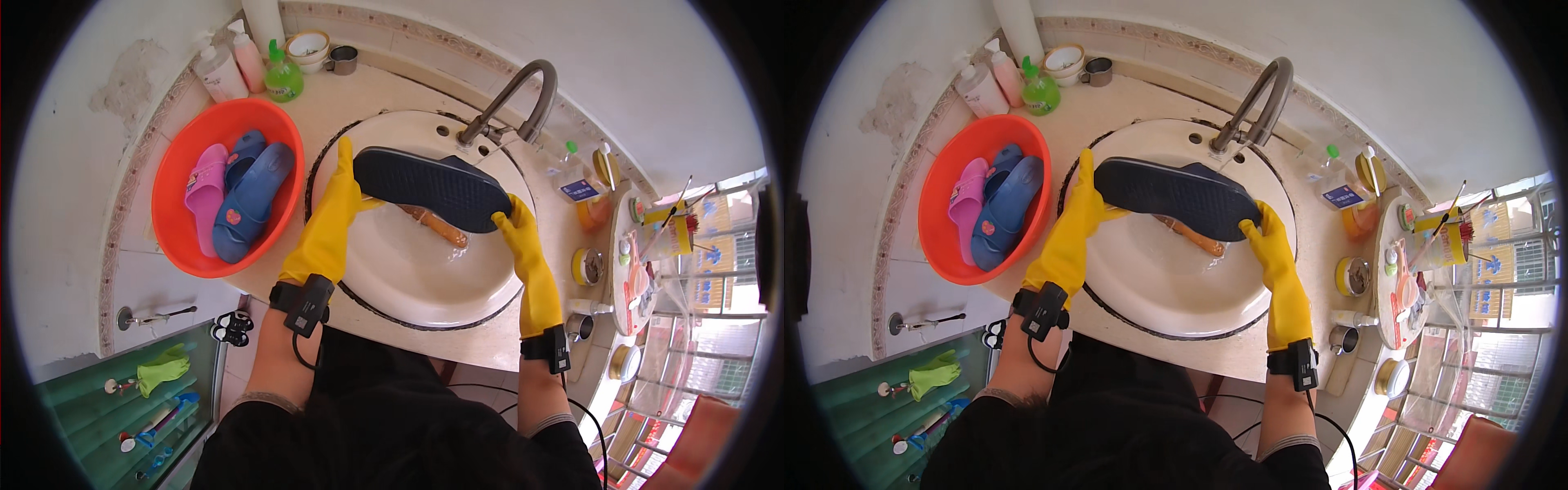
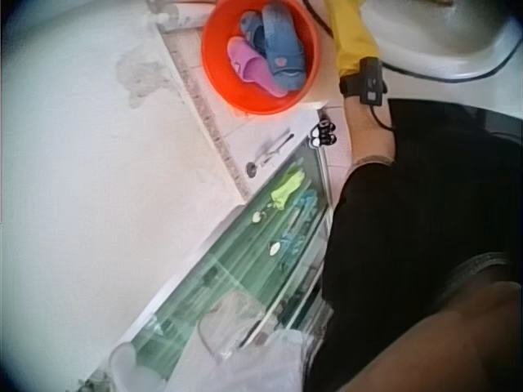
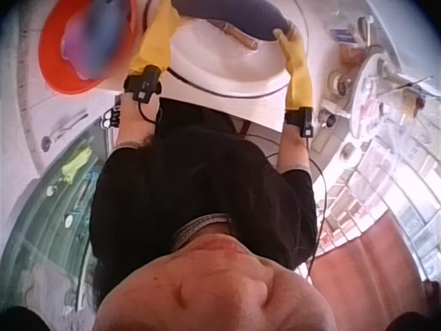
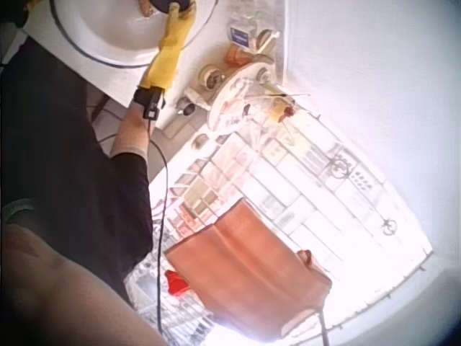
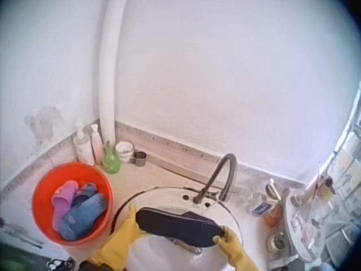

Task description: The person washes multiple slippers at a sink using a brush and running water. They scrub the soles and tops of a dark blue slipper and a pink slipper, rinse them under the tap, and place the cleaned slippers on a tiled ledge to dry.

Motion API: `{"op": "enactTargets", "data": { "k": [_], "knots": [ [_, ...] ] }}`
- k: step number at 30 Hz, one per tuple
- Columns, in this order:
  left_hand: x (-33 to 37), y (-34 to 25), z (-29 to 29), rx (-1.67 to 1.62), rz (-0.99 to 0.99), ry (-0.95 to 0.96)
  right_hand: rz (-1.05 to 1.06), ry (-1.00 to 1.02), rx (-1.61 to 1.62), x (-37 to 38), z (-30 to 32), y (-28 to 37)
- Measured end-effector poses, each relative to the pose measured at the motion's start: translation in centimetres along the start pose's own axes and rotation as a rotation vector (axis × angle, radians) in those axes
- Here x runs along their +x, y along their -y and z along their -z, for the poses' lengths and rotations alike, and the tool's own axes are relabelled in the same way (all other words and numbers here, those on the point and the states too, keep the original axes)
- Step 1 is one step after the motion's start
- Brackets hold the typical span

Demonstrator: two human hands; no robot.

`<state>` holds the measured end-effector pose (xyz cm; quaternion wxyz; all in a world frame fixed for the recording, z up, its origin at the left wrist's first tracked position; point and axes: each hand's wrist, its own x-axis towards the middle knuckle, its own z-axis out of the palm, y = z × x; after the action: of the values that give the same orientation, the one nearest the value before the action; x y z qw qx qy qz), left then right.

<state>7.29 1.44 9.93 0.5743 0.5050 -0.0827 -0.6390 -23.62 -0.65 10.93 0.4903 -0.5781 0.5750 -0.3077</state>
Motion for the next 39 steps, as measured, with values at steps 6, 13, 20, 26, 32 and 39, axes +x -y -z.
{"op": "enactTargets", "data": {
  "k": [6,13,20,26,32,39],
  "knots": [
    [1.2,0.5,1.9,-0.160,0.399,0.123,0.459,-0.035,-0.173,0.3,0.2,-2.2],
    [2.4,2.7,4.6,-0.072,0.060,0.439,0.329,-0.156,-0.068,0.6,-0.3,-4.3],
    [1.7,3.8,3.5,-0.089,-0.099,0.565,-0.083,-0.181,0.822,0.6,0.7,-3.6],
    [1.7,4.7,1.4,-0.222,-0.150,0.630,-0.043,-0.093,0.946,0.5,1.2,-3.6],
    [1.9,4.9,0.2,-0.186,-0.175,0.676,-0.121,-0.257,0.742,1.4,2.2,-3.7],
    [1.9,5.1,0.2,0.175,-0.091,0.507,-0.122,-0.327,0.588,1.1,3.4,-2.9]
  ]
}}
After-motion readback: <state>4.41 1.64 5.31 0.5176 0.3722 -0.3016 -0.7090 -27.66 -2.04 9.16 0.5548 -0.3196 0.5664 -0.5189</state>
